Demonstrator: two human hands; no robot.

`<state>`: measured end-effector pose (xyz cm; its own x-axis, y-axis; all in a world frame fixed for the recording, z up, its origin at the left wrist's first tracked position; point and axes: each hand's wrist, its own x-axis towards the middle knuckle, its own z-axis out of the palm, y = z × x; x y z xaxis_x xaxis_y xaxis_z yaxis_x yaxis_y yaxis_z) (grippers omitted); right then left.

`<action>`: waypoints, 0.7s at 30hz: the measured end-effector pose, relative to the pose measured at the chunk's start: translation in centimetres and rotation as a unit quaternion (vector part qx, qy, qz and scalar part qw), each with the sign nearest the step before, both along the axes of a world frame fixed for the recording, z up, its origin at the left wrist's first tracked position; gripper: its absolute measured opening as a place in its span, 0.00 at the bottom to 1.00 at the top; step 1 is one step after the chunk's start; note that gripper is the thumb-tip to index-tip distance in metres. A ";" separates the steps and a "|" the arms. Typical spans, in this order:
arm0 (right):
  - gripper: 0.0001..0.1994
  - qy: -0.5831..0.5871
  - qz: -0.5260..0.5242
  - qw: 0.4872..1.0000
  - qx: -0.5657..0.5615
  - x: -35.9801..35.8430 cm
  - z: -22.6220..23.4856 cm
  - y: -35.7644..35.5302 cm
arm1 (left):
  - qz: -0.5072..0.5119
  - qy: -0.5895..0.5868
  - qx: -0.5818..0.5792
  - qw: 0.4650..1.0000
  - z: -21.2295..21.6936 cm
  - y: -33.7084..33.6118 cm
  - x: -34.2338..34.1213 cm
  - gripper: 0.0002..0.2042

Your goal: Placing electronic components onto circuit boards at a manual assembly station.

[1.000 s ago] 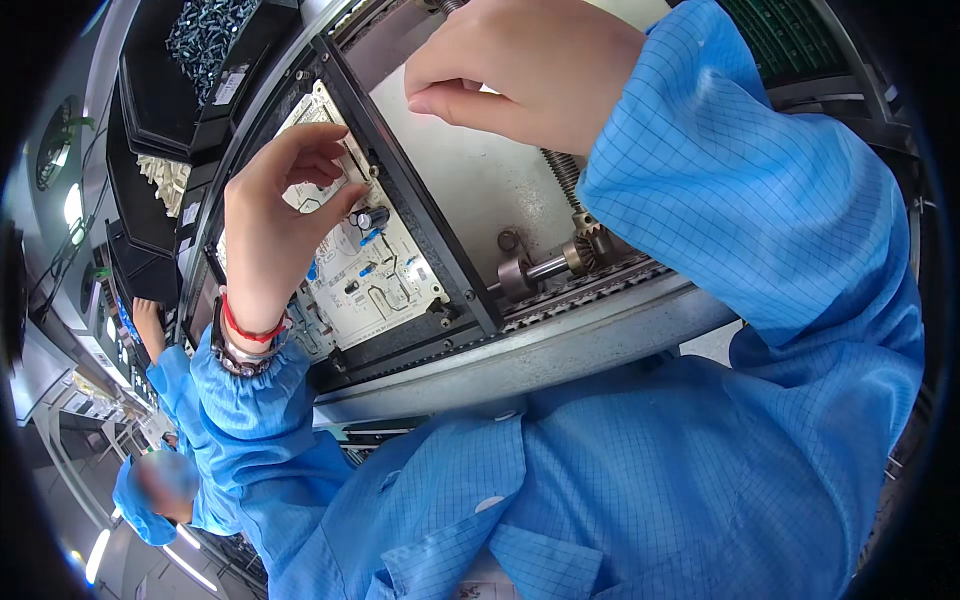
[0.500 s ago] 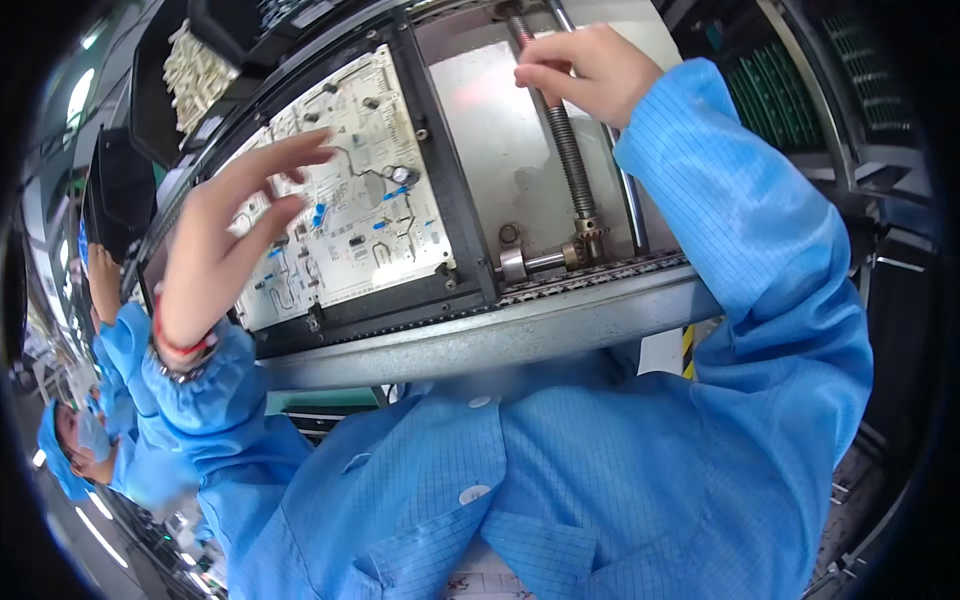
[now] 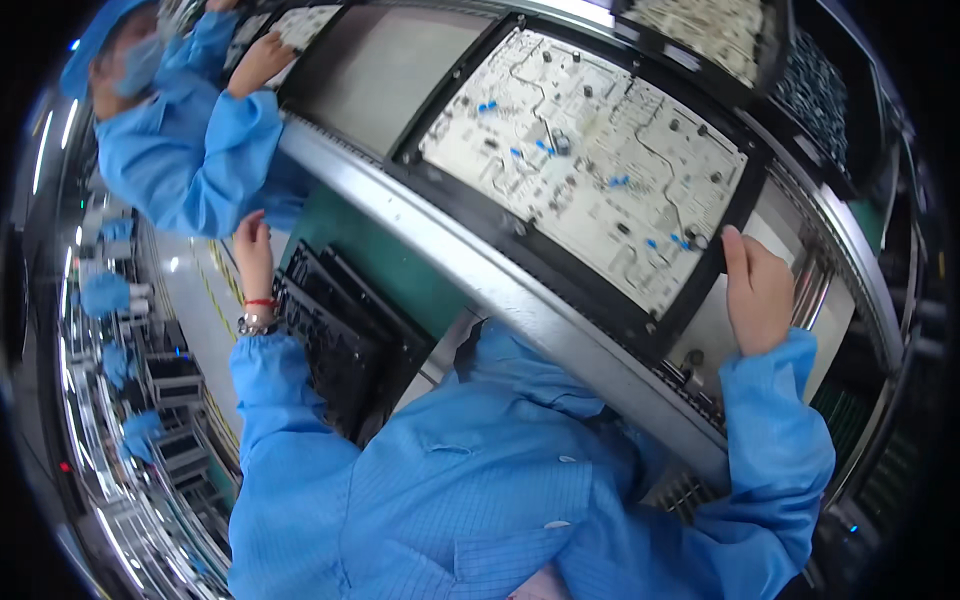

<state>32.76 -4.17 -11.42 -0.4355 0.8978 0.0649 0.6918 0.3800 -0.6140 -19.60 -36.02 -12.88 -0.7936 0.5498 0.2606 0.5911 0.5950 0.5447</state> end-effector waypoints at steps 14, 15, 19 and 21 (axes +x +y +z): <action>0.15 0.088 0.272 0.914 -0.290 -9.8 -3.4 4.1 | 0.037 0.002 -0.127 0.991 -8.0 -7.6 -1.0 0.14; 0.15 0.109 0.273 0.912 -0.287 -9.6 -3.2 3.9 | 0.053 -0.052 -0.079 0.994 -8.4 -8.0 -1.3 0.14; 0.14 0.153 0.248 0.918 -0.268 -9.4 -1.9 3.3 | 0.056 -0.027 -0.077 0.995 -5.8 -5.7 0.2 0.12; 0.13 0.168 0.262 0.922 -0.231 -9.3 -0.4 2.1 | 0.034 0.135 -0.089 0.986 -0.4 -2.2 7.3 0.09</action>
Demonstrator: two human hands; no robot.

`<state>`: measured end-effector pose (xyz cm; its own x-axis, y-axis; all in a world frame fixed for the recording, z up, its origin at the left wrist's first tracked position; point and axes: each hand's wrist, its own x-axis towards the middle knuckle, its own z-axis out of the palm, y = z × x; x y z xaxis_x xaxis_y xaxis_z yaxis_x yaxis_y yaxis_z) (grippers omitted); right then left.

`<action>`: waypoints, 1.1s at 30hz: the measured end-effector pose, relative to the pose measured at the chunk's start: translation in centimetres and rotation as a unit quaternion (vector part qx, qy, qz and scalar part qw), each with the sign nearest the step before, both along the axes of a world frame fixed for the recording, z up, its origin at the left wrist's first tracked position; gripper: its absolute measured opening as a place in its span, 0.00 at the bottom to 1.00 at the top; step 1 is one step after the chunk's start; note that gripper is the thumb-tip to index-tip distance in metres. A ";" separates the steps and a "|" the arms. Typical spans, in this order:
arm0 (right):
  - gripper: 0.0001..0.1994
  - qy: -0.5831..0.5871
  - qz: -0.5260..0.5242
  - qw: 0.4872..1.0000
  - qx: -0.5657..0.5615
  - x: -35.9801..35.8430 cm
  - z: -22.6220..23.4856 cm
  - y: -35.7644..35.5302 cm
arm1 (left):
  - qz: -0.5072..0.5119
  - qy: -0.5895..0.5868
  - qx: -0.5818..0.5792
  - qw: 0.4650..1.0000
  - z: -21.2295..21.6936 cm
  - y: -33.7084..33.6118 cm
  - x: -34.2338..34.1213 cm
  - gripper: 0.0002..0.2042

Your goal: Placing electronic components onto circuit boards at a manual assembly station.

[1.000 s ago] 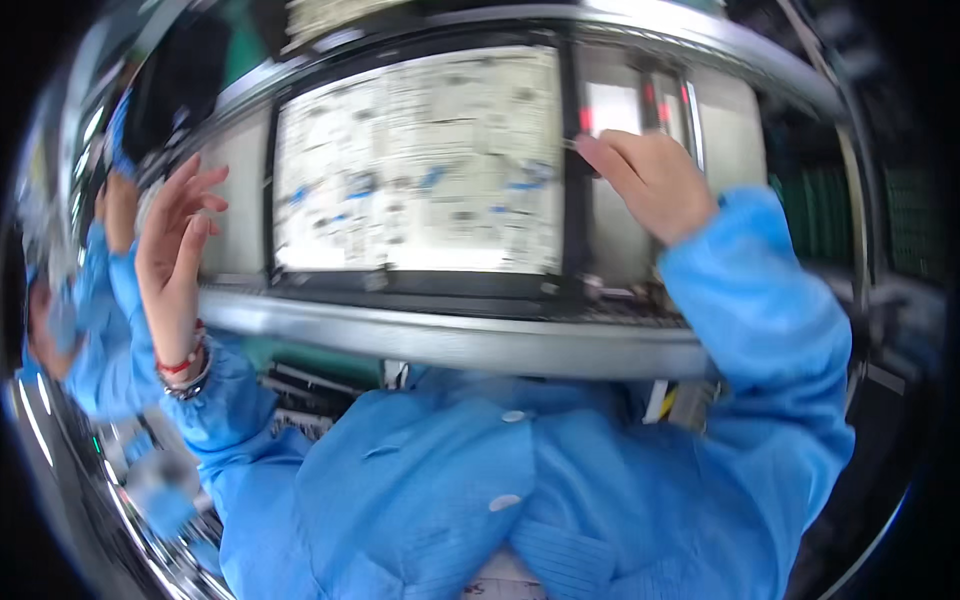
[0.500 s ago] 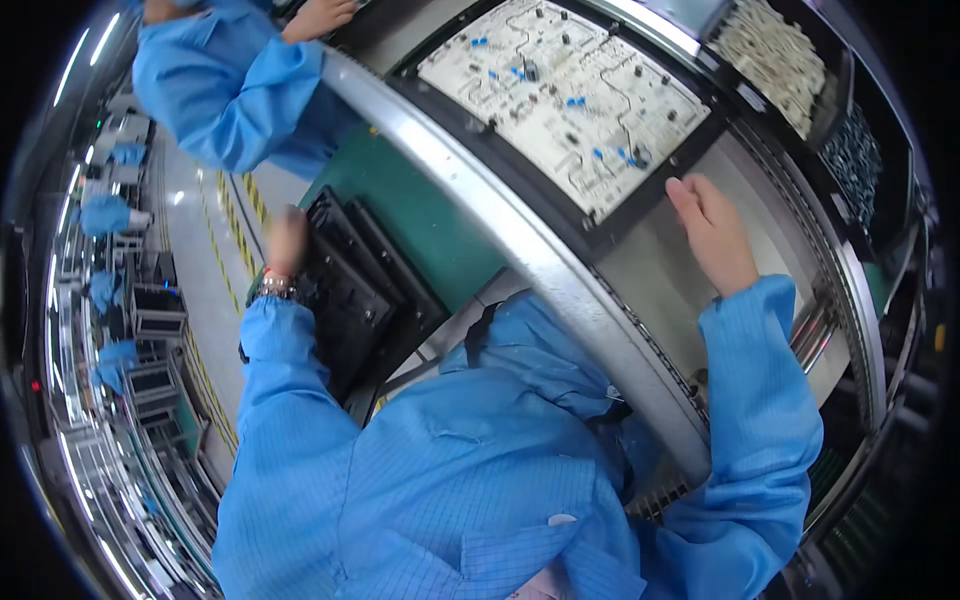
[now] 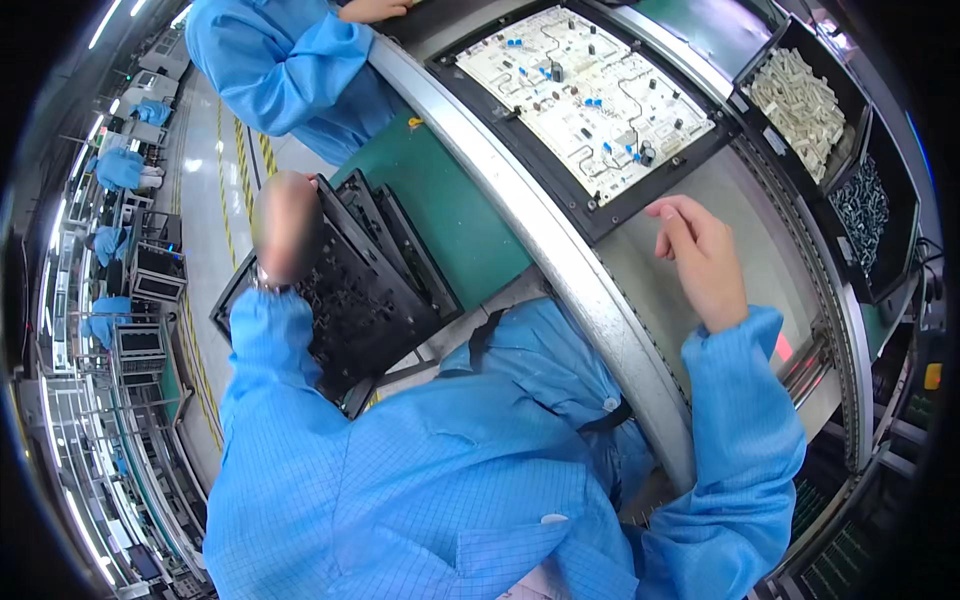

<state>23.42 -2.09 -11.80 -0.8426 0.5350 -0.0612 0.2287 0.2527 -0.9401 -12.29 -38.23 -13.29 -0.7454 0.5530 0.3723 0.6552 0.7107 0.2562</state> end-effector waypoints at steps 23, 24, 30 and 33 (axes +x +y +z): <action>0.29 0.148 -0.056 0.948 -0.276 5.6 6.1 -10.7 | -0.386 -0.130 0.253 0.877 14.0 16.7 18.4 0.38; 0.28 0.202 -0.131 0.916 -0.320 5.8 6.8 -10.7 | -0.358 -0.076 0.297 0.882 13.8 16.8 17.3 0.40; 0.24 0.296 -0.372 0.840 -0.263 18.0 4.7 -7.1 | -0.345 -0.338 0.264 0.835 9.2 19.8 15.0 0.33; 0.23 0.277 -0.496 0.760 -0.316 21.6 2.9 -7.2 | -0.359 -0.744 0.105 0.554 7.1 23.0 16.9 0.30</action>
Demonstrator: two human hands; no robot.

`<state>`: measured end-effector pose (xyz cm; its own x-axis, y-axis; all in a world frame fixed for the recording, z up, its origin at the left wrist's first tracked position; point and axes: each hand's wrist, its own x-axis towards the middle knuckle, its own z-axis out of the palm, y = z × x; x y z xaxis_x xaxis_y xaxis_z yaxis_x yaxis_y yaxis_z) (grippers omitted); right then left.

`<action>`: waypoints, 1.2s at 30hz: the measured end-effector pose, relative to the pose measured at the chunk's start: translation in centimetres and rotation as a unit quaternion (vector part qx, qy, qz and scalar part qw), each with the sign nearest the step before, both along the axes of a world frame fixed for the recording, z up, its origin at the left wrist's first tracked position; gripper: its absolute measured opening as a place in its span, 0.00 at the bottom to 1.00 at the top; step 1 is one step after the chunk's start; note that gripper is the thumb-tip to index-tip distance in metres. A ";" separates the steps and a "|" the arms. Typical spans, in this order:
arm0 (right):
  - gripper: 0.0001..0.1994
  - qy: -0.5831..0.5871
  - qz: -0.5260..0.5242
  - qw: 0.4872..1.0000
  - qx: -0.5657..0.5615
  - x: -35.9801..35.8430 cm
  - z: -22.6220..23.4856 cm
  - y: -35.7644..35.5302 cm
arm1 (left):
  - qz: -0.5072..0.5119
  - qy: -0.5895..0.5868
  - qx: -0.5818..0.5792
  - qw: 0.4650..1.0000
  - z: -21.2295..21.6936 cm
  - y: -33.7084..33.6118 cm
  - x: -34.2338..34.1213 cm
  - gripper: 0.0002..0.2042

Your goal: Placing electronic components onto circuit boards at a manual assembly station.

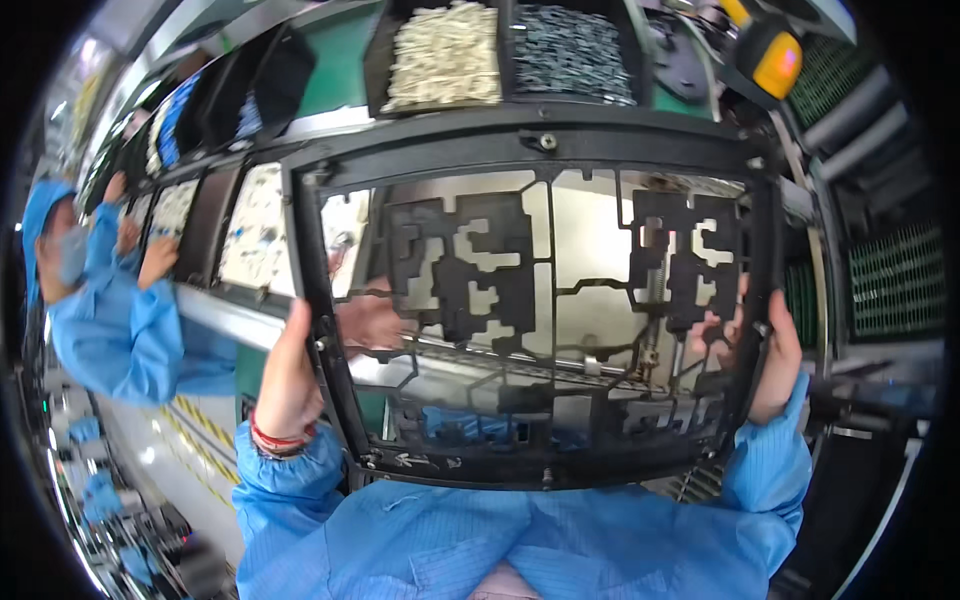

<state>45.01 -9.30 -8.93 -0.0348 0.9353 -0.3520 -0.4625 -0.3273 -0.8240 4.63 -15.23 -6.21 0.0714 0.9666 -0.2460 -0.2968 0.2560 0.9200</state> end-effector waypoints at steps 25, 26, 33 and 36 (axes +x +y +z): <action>0.16 -0.096 0.079 0.989 -0.082 1.6 -5.0 8.1 | 0.012 -0.035 -0.158 0.987 -8.9 13.0 2.2 0.25; 0.19 -0.125 0.056 0.991 -0.007 1.3 -4.7 8.0 | 0.019 -0.034 -0.167 0.985 -9.6 13.4 2.3 0.25; 0.13 -0.439 -0.289 0.798 0.295 3.4 -7.4 10.7 | -0.054 -0.126 -0.079 0.987 -18.1 17.2 4.6 0.22; 0.12 -0.427 -0.243 0.830 0.263 -1.0 0.4 3.0 | -0.062 -0.048 -0.075 0.994 -14.4 14.0 1.6 0.20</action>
<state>44.03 -6.26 -8.51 0.4443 0.7979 0.4074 0.3923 0.2355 -0.8892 6.25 -1.27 -20.61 0.2187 0.9020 -0.3721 -0.3393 0.4279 0.8377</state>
